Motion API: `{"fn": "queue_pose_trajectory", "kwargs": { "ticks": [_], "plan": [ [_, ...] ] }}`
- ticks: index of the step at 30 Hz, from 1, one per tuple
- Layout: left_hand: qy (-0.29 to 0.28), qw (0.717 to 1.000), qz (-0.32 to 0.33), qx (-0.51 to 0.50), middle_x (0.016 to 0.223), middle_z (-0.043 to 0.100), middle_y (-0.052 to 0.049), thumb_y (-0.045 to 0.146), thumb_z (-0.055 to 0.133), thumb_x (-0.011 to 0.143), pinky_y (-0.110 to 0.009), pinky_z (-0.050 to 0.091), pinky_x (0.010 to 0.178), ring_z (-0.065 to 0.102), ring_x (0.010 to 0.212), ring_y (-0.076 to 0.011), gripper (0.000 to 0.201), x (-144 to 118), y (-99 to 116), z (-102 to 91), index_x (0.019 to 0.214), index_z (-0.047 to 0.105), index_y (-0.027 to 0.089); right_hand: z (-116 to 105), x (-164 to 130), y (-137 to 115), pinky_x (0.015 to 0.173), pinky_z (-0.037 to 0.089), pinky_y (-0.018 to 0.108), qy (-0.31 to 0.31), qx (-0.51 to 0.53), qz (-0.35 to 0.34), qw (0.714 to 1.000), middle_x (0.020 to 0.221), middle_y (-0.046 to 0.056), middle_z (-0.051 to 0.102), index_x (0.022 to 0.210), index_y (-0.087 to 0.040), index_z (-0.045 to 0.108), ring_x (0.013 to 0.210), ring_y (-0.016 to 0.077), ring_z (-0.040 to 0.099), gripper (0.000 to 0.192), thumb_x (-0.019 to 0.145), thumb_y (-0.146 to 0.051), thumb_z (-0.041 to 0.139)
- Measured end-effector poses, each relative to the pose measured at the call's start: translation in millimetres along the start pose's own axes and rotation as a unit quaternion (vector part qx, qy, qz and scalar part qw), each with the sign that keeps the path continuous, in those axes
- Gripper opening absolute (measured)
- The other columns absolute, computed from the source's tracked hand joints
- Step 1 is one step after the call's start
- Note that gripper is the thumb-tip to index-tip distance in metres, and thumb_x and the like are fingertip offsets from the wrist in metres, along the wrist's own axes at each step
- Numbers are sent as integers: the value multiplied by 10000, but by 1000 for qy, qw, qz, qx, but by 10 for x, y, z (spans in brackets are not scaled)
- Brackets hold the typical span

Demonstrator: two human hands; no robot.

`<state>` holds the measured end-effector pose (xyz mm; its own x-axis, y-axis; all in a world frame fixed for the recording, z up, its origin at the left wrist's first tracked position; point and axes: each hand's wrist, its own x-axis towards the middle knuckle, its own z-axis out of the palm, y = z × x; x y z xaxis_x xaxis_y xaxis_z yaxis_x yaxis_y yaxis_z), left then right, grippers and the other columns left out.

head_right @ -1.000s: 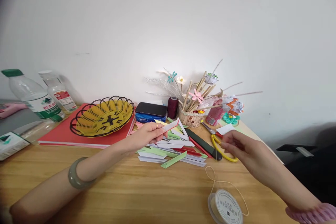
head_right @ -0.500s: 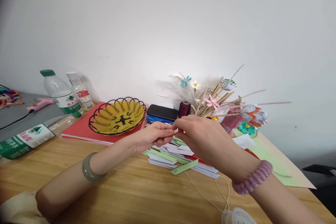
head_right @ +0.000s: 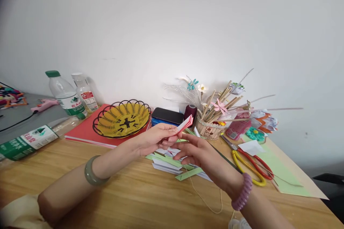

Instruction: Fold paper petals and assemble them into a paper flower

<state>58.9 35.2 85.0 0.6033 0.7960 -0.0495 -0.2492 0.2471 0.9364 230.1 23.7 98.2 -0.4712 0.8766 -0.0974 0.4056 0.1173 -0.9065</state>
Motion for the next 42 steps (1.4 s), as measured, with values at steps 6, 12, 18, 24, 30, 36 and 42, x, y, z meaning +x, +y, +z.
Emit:
{"fn": "queue_pose_trajectory", "kwargs": {
  "ticks": [6, 12, 18, 24, 30, 36, 42],
  "plan": [
    [63, 997, 4, 39, 579, 377, 54, 351, 564, 748, -226, 82, 438, 212, 435, -25, 226, 34, 2, -64, 739, 565, 125, -109, -95, -21, 547, 421, 269, 88, -212, -42, 972, 682, 13, 623, 840, -220, 604, 600, 147, 557, 260, 842, -407, 423],
    [56, 995, -30, 72, 643, 561, -2, 364, 635, 693, -218, 124, 439, 225, 433, -22, 261, 37, -35, -129, 755, 602, 112, -207, -221, -359, 466, 333, 231, 22, -453, -154, 878, 575, -8, 583, 675, -219, 626, 493, 108, 477, 236, 819, -271, 447],
    [8, 993, -38, 115, 750, 635, -41, 443, 622, 709, -220, 173, 431, 284, 432, -22, 339, 18, -32, -113, 780, 613, 112, -220, -92, -528, 451, 291, 222, -25, -505, -174, 845, 538, -29, 573, 651, -228, 629, 466, 87, 462, 210, 785, -231, 468],
    [-13, 991, -68, 114, 646, 617, -22, 456, 643, 695, -226, 115, 410, 240, 405, -18, 353, 4, 10, -92, 726, 583, 110, -221, 53, -514, 485, 319, 225, 24, -564, -183, 805, 592, 6, 629, 659, -230, 664, 541, 119, 548, 220, 795, -243, 491],
    [-9, 988, -85, 129, 571, 545, 31, 422, 643, 702, -228, 96, 412, 220, 392, -13, 309, 20, -16, -113, 716, 568, 123, -209, 141, -511, 532, 351, 246, -9, -584, -131, 801, 682, 20, 675, 734, -253, 695, 609, 145, 587, 216, 808, -279, 494],
    [-47, 985, -57, 155, 557, 422, 59, 449, 620, 711, -224, 110, 421, 251, 437, -25, 333, 8, -40, -130, 713, 580, 119, -226, 207, -569, 524, 334, 253, -88, -543, -79, 832, 657, -2, 658, 791, -291, 709, 579, 138, 548, 258, 824, -369, 465],
    [-95, 978, -84, 167, 550, 387, 59, 386, 597, 708, -230, 91, 421, 220, 437, -34, 275, -28, 2, -95, 733, 601, 112, -302, 273, -513, 459, 271, 239, -200, -462, -15, 864, 543, -18, 488, 731, -227, 685, 494, 104, 379, 335, 798, -467, 460]
  ]
}}
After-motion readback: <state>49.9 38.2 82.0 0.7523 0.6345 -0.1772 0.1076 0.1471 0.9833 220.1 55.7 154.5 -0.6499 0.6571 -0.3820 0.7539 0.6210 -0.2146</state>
